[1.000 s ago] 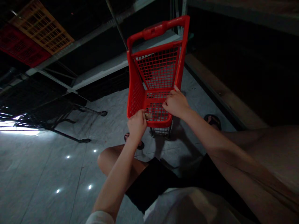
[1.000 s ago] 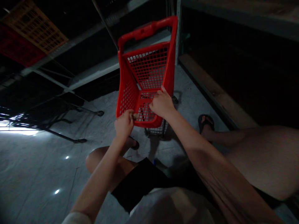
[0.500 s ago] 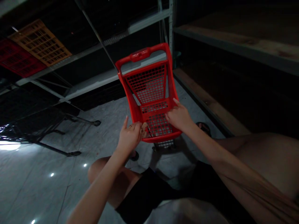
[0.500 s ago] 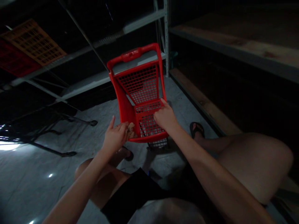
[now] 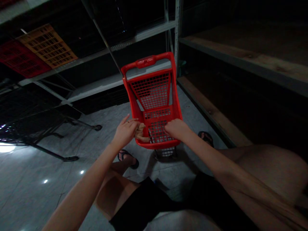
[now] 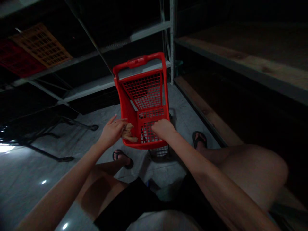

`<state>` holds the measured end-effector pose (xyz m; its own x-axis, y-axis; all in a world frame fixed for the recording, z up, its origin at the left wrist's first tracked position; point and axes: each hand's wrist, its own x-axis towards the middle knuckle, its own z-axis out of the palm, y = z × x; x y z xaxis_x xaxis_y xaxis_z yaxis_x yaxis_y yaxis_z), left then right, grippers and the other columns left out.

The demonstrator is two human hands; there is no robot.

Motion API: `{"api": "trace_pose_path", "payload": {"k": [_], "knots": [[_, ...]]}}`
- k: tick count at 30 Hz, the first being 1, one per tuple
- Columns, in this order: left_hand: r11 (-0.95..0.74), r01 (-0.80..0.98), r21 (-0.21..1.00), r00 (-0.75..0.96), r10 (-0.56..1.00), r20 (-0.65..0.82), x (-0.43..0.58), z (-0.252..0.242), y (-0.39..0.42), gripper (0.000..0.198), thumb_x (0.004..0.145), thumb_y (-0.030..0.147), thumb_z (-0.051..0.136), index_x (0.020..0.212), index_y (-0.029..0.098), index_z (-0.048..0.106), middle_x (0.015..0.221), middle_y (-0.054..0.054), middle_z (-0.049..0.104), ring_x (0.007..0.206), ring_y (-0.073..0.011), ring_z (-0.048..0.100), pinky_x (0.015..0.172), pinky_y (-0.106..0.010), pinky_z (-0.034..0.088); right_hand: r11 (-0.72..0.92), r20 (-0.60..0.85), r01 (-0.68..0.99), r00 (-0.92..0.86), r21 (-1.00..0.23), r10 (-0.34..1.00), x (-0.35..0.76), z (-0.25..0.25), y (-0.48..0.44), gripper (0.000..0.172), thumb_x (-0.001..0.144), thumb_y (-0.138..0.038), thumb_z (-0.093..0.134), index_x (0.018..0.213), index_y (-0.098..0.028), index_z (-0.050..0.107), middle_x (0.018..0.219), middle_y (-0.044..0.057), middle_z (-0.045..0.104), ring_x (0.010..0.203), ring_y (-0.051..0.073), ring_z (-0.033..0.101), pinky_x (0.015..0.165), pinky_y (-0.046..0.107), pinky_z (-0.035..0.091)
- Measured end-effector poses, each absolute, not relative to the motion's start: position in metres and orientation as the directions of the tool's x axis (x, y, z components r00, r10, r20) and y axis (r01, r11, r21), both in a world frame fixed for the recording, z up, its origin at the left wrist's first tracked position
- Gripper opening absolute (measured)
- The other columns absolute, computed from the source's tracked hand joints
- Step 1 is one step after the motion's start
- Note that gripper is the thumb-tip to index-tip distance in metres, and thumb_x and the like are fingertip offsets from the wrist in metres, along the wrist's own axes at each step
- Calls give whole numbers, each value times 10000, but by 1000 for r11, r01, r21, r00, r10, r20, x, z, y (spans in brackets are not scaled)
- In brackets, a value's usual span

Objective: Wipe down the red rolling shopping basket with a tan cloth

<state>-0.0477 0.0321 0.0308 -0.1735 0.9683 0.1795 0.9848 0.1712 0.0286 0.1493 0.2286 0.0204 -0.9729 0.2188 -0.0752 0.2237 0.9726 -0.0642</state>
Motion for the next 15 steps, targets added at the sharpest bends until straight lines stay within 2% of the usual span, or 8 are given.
{"api": "trace_pose_path", "payload": {"k": [2,4,6,9,12,15], "knots": [[197,978,67,-206,961,182,-72,38,40,315,948,114,476,1139,274,669,1329,-80,746,1399,-263,605,1322,-544,278,984,-150,176,-973,-9,173,149,22,230,372,984,-226,479,992,-140,841,989,219,814,961,318,794,816,374,590],[197,969,148,-224,955,193,-77,36,50,334,951,99,446,1144,265,662,1328,-64,747,1429,-231,576,1286,-481,363,986,-161,165,-973,12,165,149,21,232,392,1006,-254,462,1018,-144,838,1007,214,815,982,316,791,829,365,586],[188,959,212,-231,951,206,-65,28,56,338,961,94,430,1126,269,667,1256,-43,773,1310,-211,662,1238,-437,437,985,-153,169,-974,19,170,150,20,236,393,1010,-256,460,1011,-146,837,1010,209,816,971,314,790,821,361,582],[138,962,237,-192,956,221,-30,14,55,308,981,110,443,1105,264,679,1108,-31,804,1069,-213,752,1182,-451,504,983,-158,181,-970,39,185,156,18,250,341,976,-207,498,989,-152,835,1015,201,817,958,313,791,806,358,573],[56,968,245,-115,966,232,9,5,45,249,984,142,499,1100,259,686,1061,-36,809,1047,-229,761,1072,-437,591,973,-166,221,-959,62,228,164,17,261,324,955,-170,509,946,-156,833,992,202,817,950,329,793,791,374,569],[50,970,236,-109,964,244,43,1,41,229,991,179,521,1090,296,692,1018,-30,809,969,-245,774,925,-433,647,950,-151,310,-938,45,313,172,12,255,408,1031,-251,421,1005,-179,821,995,183,821,925,328,801,731,377,571]]}}
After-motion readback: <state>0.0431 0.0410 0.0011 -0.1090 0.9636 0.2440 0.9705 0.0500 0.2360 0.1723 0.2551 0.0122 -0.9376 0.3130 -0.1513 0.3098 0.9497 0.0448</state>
